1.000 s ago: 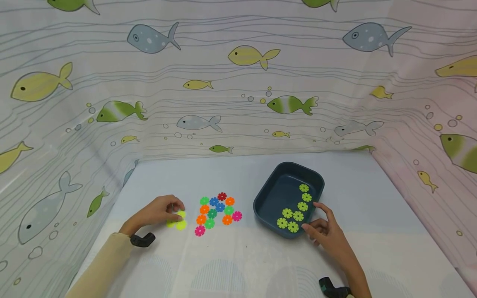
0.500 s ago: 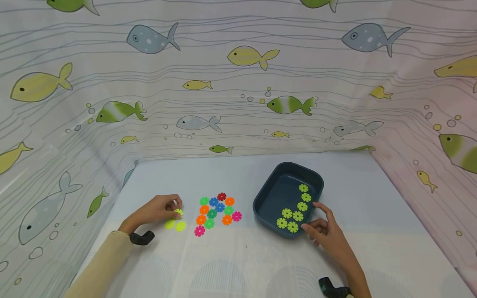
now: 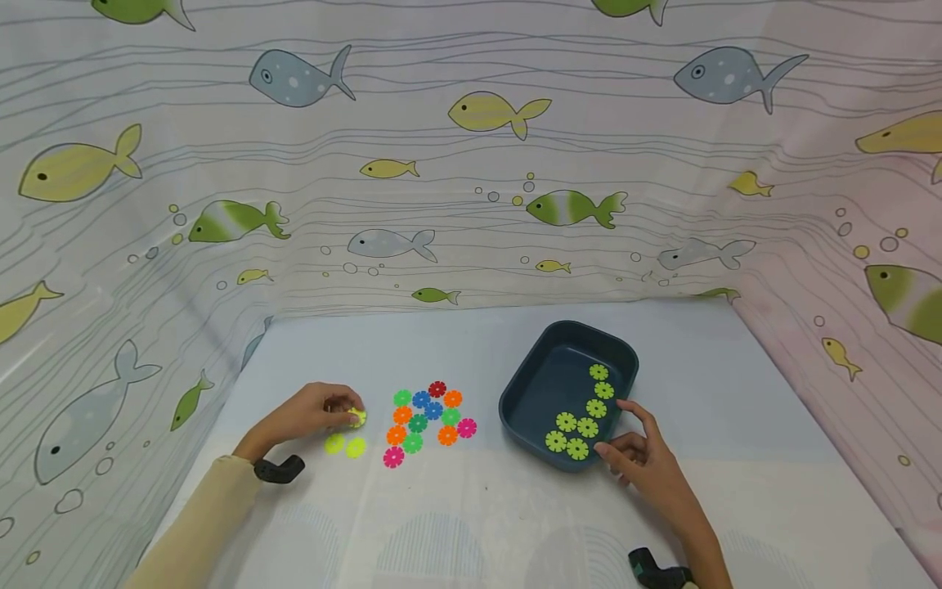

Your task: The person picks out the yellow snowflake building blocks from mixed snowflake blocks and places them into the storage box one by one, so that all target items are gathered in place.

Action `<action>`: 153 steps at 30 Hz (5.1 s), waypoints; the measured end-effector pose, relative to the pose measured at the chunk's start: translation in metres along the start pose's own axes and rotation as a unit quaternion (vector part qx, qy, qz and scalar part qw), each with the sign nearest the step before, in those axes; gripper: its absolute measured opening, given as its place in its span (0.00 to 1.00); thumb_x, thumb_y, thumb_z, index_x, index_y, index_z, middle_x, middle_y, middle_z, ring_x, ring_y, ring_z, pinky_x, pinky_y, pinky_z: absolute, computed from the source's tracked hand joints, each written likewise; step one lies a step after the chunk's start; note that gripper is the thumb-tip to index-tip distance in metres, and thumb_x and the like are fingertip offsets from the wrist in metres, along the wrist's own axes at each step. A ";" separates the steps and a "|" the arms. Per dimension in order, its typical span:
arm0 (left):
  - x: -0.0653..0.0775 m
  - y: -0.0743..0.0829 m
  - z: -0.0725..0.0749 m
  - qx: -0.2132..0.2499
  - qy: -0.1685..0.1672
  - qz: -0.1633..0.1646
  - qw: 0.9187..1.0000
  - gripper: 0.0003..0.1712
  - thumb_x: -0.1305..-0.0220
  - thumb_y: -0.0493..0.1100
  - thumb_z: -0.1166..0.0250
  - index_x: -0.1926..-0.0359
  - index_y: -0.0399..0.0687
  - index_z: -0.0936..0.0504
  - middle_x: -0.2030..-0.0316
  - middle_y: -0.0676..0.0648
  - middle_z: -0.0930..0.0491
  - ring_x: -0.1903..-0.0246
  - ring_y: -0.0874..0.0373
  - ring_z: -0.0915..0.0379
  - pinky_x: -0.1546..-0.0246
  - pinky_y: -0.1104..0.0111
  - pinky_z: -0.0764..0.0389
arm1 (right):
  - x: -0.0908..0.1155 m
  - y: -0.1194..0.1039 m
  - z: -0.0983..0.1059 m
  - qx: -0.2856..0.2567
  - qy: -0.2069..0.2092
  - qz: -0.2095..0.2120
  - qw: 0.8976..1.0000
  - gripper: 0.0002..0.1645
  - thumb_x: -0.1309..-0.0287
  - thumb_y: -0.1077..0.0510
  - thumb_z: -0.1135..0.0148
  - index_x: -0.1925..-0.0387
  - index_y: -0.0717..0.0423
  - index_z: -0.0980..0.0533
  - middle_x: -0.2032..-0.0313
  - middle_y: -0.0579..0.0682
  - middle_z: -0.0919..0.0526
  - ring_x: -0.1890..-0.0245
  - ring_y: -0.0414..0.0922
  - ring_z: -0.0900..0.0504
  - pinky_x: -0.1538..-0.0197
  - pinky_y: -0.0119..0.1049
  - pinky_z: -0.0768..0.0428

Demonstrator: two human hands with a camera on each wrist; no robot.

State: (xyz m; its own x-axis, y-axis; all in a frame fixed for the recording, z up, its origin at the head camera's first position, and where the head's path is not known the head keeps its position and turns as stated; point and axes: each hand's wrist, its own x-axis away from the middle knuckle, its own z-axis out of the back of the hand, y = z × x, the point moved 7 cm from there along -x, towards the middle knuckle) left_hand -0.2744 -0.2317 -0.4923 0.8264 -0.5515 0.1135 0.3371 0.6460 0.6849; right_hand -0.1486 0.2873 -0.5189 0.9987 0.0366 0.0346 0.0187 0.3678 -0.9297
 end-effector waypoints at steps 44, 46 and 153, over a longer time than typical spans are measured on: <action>-0.045 0.050 -0.006 -0.021 -0.043 -0.067 0.997 0.12 0.32 0.45 0.29 0.49 0.56 0.14 0.62 0.59 0.17 0.67 0.58 0.25 0.64 0.68 0.21 | 0.000 0.000 -0.001 0.000 0.004 -0.003 1.000 0.49 0.30 0.52 0.34 0.21 0.44 0.53 0.61 0.59 0.16 0.69 0.50 0.17 0.69 0.42 0.17; -0.049 0.053 -0.007 -0.023 -0.046 -0.070 0.996 0.12 0.32 0.45 0.29 0.48 0.55 0.14 0.62 0.59 0.17 0.66 0.58 0.24 0.64 0.68 0.21 | 0.000 0.000 -0.001 -0.001 0.004 -0.002 1.000 0.48 0.30 0.52 0.34 0.21 0.44 0.53 0.62 0.59 0.16 0.69 0.51 0.17 0.69 0.42 0.17; -0.200 0.248 -0.135 0.047 -0.180 -0.241 0.953 0.13 0.24 0.38 0.39 0.43 0.45 0.18 0.56 0.54 0.18 0.72 0.59 0.22 0.62 0.61 0.15 | -0.003 0.002 0.001 -0.004 0.005 -0.006 1.000 0.48 0.31 0.52 0.33 0.21 0.46 0.51 0.63 0.58 0.15 0.71 0.50 0.17 0.70 0.42 0.17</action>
State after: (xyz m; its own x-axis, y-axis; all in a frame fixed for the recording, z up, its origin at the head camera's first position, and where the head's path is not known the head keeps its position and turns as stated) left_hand -0.2950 0.1100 -0.4420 0.3724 -0.9281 -0.0020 0.5823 0.2320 0.7792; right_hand -0.1512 0.2885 -0.5202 0.9989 0.0222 0.0422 0.0313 0.3604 -0.9323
